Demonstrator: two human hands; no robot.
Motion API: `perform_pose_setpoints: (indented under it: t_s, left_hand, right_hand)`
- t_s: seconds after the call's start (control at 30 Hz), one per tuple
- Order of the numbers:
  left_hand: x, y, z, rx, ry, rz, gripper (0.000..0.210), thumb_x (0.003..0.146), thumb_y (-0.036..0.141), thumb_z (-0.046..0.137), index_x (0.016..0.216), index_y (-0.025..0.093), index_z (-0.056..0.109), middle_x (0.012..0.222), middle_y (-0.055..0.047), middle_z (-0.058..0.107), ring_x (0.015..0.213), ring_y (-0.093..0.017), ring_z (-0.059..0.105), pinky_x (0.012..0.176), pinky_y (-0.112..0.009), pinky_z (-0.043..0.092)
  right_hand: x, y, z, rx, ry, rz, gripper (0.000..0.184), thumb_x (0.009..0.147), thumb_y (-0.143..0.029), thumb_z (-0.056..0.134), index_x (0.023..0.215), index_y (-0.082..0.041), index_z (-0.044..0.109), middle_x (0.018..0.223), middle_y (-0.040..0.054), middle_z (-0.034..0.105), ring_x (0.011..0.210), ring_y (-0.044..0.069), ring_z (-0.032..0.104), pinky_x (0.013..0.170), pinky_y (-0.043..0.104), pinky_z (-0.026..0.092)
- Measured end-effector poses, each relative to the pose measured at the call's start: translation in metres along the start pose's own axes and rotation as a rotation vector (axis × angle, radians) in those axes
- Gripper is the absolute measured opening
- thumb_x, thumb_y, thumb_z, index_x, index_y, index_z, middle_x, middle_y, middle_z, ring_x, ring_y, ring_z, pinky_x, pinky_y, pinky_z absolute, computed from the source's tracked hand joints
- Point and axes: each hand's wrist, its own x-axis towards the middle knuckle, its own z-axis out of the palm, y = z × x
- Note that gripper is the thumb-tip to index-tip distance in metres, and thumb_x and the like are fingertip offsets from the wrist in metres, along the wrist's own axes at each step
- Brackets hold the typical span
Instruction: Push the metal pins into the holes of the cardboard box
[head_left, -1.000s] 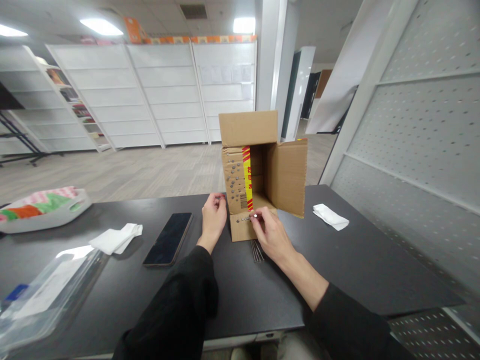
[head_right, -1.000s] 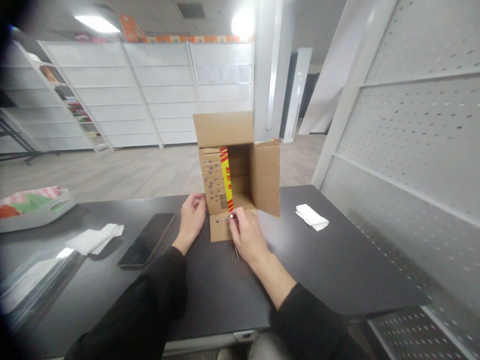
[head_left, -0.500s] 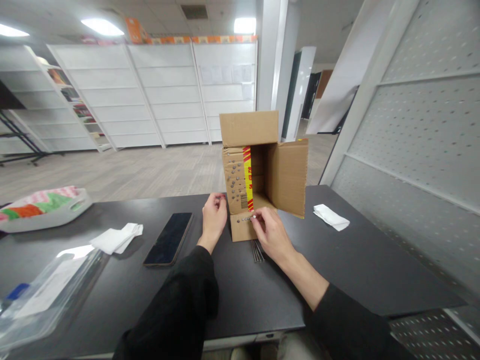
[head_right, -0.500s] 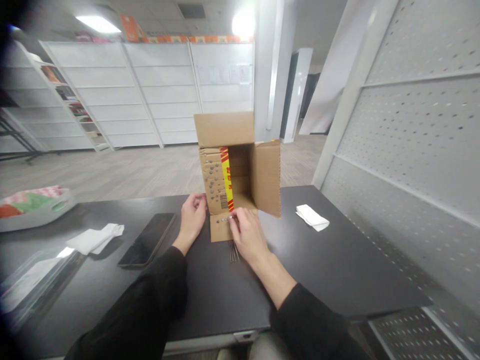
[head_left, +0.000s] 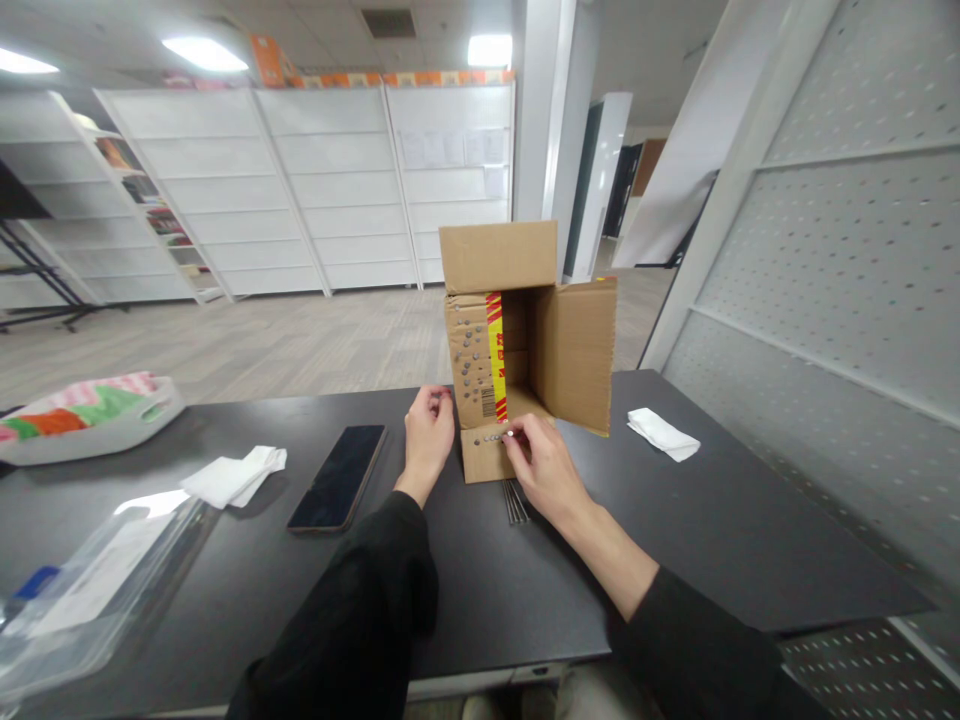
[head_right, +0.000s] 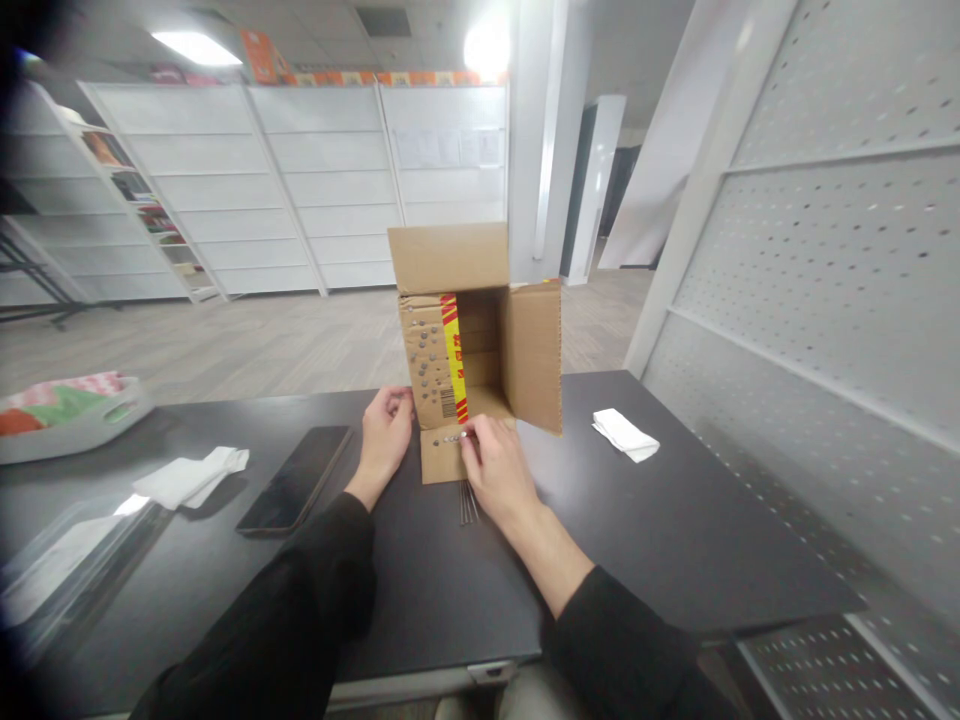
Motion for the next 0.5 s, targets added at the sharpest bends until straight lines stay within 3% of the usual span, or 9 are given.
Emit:
perform_pose_setpoints:
  t_s: [0.33,0.5]
  left_hand:
    - [0.0007,-0.0024,0.0009,0.019,0.005,0.013,0.02,0.088,0.035,0.051,0.089,0.018,0.061,0.066,-0.001,0.063,0.06,-0.014,0.058,0.057,-0.023,0.041]
    - [0.0007,-0.0024,0.0008,0.008,0.0,0.016,0.02,0.088,0.035,0.05,0.088,0.018,0.061,0.068,-0.002,0.065,0.062,-0.014,0.06,0.058,-0.024,0.041]
  right_hand:
    - [0.0015,-0.0029,-0.0024,-0.077,-0.028,-0.05,0.014,0.094,-0.017,0.042,0.102,-0.02,0.054,0.091,0.0066,0.065,0.085,0.022,0.058,0.078,0.035,0.041]
    - [0.0015,-0.0059,-0.0042,-0.116,-0.029,-0.062,0.015,0.096,-0.023,0.043,0.098,-0.021,0.057,0.089,0.0071,0.064,0.083,0.022,0.058,0.077,0.035,0.041]
